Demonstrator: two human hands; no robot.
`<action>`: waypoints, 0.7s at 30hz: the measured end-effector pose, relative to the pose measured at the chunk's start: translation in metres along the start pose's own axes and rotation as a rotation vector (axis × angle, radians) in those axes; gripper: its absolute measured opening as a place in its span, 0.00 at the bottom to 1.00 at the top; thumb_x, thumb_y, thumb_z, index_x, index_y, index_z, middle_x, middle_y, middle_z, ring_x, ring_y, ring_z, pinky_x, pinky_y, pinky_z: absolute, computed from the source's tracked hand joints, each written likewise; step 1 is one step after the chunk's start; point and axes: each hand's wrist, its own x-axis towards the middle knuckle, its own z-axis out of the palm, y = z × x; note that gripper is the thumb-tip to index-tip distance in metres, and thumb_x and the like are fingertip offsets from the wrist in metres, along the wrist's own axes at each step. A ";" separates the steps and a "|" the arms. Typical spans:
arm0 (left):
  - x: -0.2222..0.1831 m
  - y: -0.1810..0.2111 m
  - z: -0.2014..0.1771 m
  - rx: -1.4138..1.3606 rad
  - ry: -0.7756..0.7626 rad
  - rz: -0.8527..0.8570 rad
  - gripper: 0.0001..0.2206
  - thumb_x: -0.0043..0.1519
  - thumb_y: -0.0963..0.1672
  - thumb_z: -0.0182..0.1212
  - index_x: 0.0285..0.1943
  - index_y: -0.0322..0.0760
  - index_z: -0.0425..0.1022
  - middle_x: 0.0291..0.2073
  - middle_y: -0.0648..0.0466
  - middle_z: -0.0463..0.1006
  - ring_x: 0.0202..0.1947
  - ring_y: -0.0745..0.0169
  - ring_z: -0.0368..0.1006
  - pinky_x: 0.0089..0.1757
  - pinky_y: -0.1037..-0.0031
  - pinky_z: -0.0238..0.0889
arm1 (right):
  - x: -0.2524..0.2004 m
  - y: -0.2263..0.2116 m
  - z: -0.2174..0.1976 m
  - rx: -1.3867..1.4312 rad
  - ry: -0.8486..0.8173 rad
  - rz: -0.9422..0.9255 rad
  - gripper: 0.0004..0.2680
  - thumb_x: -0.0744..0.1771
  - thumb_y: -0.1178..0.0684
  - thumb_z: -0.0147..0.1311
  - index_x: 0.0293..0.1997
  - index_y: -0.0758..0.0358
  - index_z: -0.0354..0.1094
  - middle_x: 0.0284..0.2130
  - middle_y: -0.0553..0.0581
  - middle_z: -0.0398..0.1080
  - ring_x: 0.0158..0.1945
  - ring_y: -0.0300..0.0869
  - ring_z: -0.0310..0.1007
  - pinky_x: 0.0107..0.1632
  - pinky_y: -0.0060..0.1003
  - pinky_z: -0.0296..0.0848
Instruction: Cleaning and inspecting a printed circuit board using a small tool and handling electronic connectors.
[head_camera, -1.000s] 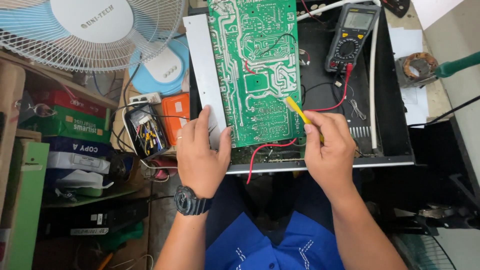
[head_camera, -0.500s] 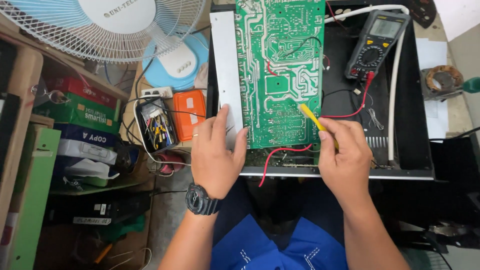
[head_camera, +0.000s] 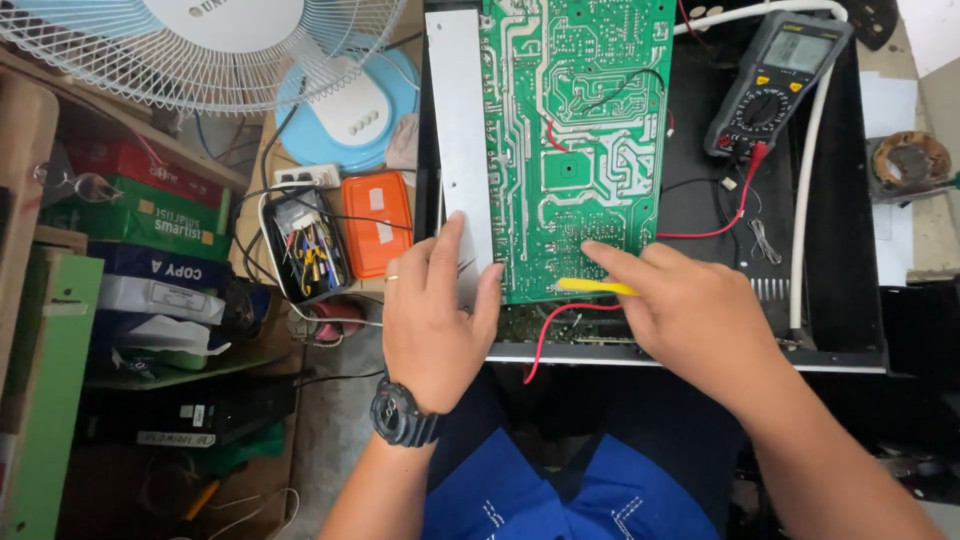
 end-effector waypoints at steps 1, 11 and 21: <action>0.000 0.000 -0.001 0.000 -0.002 -0.002 0.27 0.75 0.50 0.72 0.81 0.36 0.74 0.57 0.42 0.80 0.49 0.34 0.77 0.48 0.48 0.75 | 0.003 -0.002 -0.001 0.000 -0.003 0.000 0.24 0.70 0.49 0.58 0.79 0.30 0.72 0.33 0.48 0.68 0.32 0.58 0.79 0.30 0.59 0.79; 0.002 0.001 -0.002 0.009 -0.002 0.023 0.27 0.75 0.49 0.73 0.80 0.34 0.75 0.57 0.43 0.81 0.51 0.35 0.77 0.53 0.49 0.74 | 0.018 -0.012 0.005 -0.108 0.042 -0.070 0.28 0.69 0.53 0.58 0.85 0.39 0.66 0.32 0.50 0.70 0.28 0.56 0.79 0.26 0.59 0.77; 0.005 0.005 -0.005 0.042 -0.013 0.019 0.26 0.74 0.49 0.73 0.78 0.34 0.77 0.57 0.43 0.81 0.51 0.35 0.78 0.52 0.48 0.75 | 0.011 -0.025 0.016 -0.224 0.068 -0.063 0.31 0.68 0.51 0.56 0.87 0.42 0.63 0.30 0.49 0.66 0.29 0.49 0.77 0.22 0.52 0.74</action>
